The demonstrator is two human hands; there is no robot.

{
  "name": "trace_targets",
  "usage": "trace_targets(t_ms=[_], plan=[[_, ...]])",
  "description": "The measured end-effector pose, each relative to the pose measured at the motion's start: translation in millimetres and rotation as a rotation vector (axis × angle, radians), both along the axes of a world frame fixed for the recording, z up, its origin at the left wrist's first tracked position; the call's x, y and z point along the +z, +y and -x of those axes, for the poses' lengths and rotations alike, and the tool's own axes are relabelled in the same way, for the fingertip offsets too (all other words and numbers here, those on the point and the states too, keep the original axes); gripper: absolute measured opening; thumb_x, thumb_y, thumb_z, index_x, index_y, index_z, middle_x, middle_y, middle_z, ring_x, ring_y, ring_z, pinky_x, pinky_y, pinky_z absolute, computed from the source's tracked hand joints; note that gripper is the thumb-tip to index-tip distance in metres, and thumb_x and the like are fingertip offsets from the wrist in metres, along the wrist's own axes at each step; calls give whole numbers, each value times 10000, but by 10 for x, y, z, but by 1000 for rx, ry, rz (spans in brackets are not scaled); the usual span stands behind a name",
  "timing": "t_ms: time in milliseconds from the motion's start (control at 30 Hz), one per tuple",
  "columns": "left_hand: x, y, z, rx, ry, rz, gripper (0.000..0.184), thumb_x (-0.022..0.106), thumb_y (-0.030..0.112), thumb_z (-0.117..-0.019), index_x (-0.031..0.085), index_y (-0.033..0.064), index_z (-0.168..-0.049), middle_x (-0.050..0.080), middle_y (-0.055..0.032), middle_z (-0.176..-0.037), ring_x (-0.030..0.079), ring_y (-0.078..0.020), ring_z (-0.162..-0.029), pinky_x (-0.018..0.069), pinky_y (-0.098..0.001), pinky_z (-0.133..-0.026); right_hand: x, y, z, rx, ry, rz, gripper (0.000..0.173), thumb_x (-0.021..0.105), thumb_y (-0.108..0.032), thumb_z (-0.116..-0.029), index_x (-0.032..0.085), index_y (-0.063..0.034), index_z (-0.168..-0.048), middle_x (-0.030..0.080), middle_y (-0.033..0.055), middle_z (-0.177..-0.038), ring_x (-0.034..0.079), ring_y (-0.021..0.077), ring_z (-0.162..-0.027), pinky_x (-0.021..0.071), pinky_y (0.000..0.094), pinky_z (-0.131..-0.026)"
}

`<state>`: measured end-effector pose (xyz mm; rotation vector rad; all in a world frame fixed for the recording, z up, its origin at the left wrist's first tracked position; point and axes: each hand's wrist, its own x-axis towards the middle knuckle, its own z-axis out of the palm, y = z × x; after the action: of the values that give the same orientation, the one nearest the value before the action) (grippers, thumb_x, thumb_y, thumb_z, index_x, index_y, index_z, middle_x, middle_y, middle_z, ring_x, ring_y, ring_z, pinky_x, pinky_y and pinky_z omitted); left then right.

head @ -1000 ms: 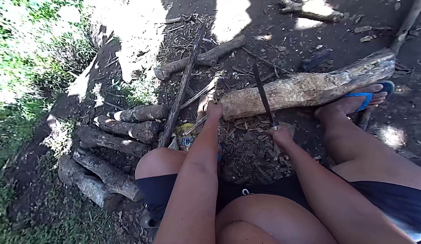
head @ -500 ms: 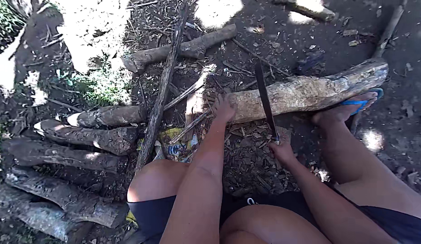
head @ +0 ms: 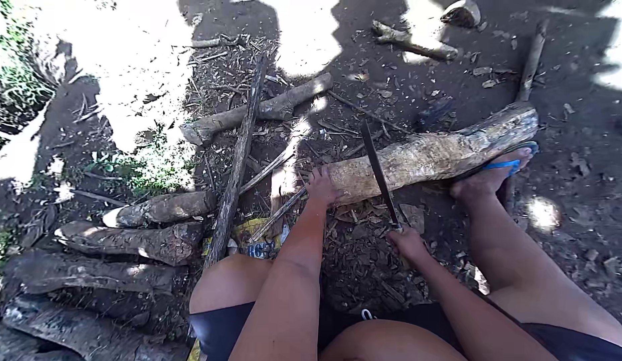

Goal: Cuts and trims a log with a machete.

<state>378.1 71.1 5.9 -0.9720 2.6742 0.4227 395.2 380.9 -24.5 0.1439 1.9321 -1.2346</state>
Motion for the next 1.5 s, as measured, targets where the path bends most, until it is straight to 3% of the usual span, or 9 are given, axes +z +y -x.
trace_targets(t_ms=[133,233,400,500,567,667,733,1167,1500], plan=[[-108,9,-56,44,10,-43,1314,892,675,-625,184,250,-1647,99,-183,-1715,179,-440,-1552,331,-735,-1105,122,43,-66,-14,41,32,221,667,-240,-934,603,-53,-1034,554,69,-634,531,199,-458,502,394,-450],[-106,-10,-54,56,14,-76,1302,885,673,-641,176,259,-1651,69,-163,-1725,145,-434,-1563,295,-752,-1119,311,-18,-156,-84,150,115,224,678,-232,-915,618,-46,-1025,553,78,-616,530,211,-454,493,404,-443],[-146,-59,-32,61,9,-105,1330,899,674,-619,165,268,-1652,34,-153,-1730,113,-447,-1566,295,-775,-1102,1052,-258,-72,-269,452,498,168,666,-179,-945,604,-43,-1021,578,18,-615,565,158,-475,542,345,-475],[-157,-65,-10,57,9,-108,1335,888,688,-620,150,279,-1655,0,-151,-1733,87,-444,-1571,276,-773,-1116,1195,-351,9,-351,538,674,88,624,-111,-955,574,-52,-997,571,5,-609,570,156,-483,554,348,-497],[-159,-76,-5,58,7,-100,1325,879,703,-619,161,289,-1653,12,-149,-1733,99,-444,-1570,263,-767,-1127,995,-364,-29,-334,459,586,98,616,-125,-958,568,-44,-985,552,18,-586,559,169,-459,551,359,-477],[-180,-64,-27,52,17,-103,1326,876,708,-619,164,281,-1653,25,-153,-1732,108,-450,-1566,261,-773,-1124,381,-239,-131,-108,96,189,190,610,-220,-978,578,-37,-938,522,53,-581,528,193,-446,515,385,-452],[-176,-44,4,63,6,-126,1331,881,692,-625,149,277,-1657,-6,-151,-1734,64,-447,-1575,243,-790,-1125,168,-181,-108,-1,-34,31,202,592,-230,-985,588,-46,-904,529,54,-589,527,191,-442,510,384,-439],[-201,-74,-19,68,-14,-126,1339,881,694,-626,118,310,-1658,-22,-133,-1737,52,-429,-1581,247,-783,-1128,0,-174,-118,28,6,-20,218,635,-265,-953,598,-50,-965,547,71,-616,536,207,-453,506,400,-450],[-163,-52,-16,82,-23,-128,1352,875,701,-630,90,320,-1662,-29,-144,-1735,49,-429,-1581,235,-774,-1140,48,-143,-67,159,144,-204,268,654,-329,-946,636,-65,-987,617,105,-737,608,264,-611,517,497,-583]])
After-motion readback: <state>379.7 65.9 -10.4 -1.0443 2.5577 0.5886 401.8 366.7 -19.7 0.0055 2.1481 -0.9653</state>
